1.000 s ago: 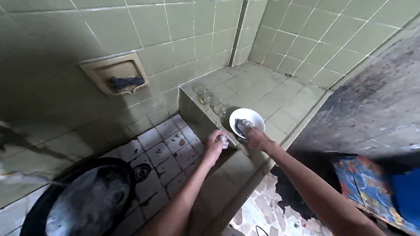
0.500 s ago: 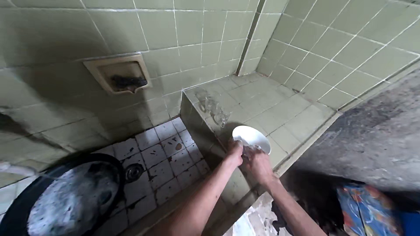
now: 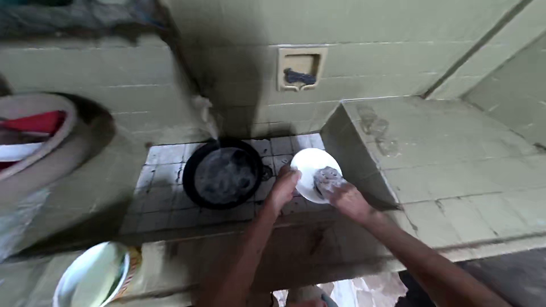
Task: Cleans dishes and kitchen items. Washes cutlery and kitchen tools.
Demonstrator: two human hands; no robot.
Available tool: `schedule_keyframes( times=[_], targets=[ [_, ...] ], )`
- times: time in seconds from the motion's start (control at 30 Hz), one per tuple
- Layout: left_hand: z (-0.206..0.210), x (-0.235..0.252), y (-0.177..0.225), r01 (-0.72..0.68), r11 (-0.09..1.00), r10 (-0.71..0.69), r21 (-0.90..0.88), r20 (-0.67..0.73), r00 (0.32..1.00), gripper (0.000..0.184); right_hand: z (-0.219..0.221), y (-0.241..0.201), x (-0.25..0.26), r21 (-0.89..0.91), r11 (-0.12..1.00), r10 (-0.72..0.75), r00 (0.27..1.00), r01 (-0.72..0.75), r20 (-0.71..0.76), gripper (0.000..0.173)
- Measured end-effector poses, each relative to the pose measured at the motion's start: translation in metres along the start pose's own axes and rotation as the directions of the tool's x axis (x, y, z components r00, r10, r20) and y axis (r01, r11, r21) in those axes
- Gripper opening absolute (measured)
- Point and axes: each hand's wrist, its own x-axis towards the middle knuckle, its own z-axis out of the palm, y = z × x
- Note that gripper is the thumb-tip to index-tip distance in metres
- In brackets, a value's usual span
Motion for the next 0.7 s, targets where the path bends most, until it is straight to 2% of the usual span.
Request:
schedule_keyframes(
  times=[0.07,0.1,0.13,0.17,0.23,0.3,0.33,0.4,0.47,0.5,0.53,0.57,0.6,0.63,0.67,0.7],
  targets=[
    [-0.023,-0.011,-0.011,-0.044,0.994,0.028,-0.102,-0.159,0.987,0.048,0.005,-0.065,0.049,0.152,0.962,0.215,0.973,-0.226,0.088,0.023],
    [-0.037,-0.015,-0.016,-0.056,0.995,0.039,-0.080,-0.201,0.979,0.046,0.013,-0.091,0.069,0.188,0.953,0.233,0.971,-0.237,0.043,0.020],
    [-0.054,-0.016,-0.021,-0.060,0.996,0.045,-0.062,-0.226,0.973,0.041,0.025,-0.104,0.082,0.207,0.963,0.178,0.984,-0.172,-0.008,0.020],
    [-0.075,-0.017,-0.025,-0.032,0.999,0.022,-0.044,-0.220,0.975,0.042,0.038,-0.106,0.087,0.233,0.970,0.070,0.998,-0.068,0.004,0.025],
    [-0.118,-0.018,-0.036,0.027,1.000,-0.025,0.004,-0.210,0.977,0.044,0.067,-0.078,0.086,0.298,0.946,-0.169,0.978,0.126,0.124,0.032],
    [-0.147,-0.019,-0.035,0.039,0.998,-0.029,0.046,-0.193,0.981,0.046,0.077,-0.051,0.097,0.313,0.940,-0.219,0.942,0.135,0.253,0.039],
    [-0.152,-0.020,-0.035,0.055,0.998,-0.050,0.018,-0.203,0.978,0.045,0.073,-0.057,0.103,0.284,0.951,-0.197,0.944,0.120,0.263,0.037],
    [-0.152,-0.020,-0.040,0.064,0.990,-0.097,-0.125,-0.277,0.956,0.044,0.060,-0.098,0.117,0.261,0.964,-0.101,0.969,0.040,0.223,0.026],
    [-0.142,-0.018,-0.046,0.010,0.985,-0.072,-0.173,-0.355,0.932,0.046,0.053,-0.147,0.131,0.317,0.930,0.074,0.940,-0.185,0.333,0.031],
    [-0.141,-0.017,-0.051,0.003,0.989,-0.056,-0.147,-0.357,0.932,0.045,0.055,-0.159,0.135,0.344,0.913,0.095,0.934,-0.220,0.346,0.033],
    [-0.146,-0.016,-0.052,0.009,0.995,-0.044,-0.102,-0.339,0.940,0.044,0.059,-0.155,0.137,0.368,0.910,0.034,0.917,-0.193,0.397,0.036],
    [-0.156,-0.017,-0.052,0.020,0.999,-0.028,-0.030,-0.307,0.951,0.044,0.071,-0.139,0.134,0.384,0.919,-0.081,0.915,-0.084,0.394,0.038],
    [-0.169,-0.019,-0.056,0.019,0.998,-0.003,0.058,-0.261,0.965,0.044,0.081,-0.118,0.127,0.398,0.916,-0.202,0.915,0.050,0.350,0.040],
    [-0.180,-0.020,-0.057,0.005,0.992,0.023,0.129,-0.214,0.976,0.045,0.087,-0.095,0.125,0.364,0.911,-0.292,0.925,0.193,0.242,0.041],
    [-0.186,-0.019,-0.051,0.004,0.988,0.026,0.154,-0.193,0.981,0.045,0.090,-0.077,0.128,0.296,0.910,-0.342,0.928,0.289,0.147,0.042],
    [-0.187,-0.017,-0.045,0.012,0.993,0.013,0.119,-0.209,0.978,0.046,0.090,-0.069,0.133,0.235,0.921,-0.348,0.927,0.312,0.135,0.041]
  ],
)
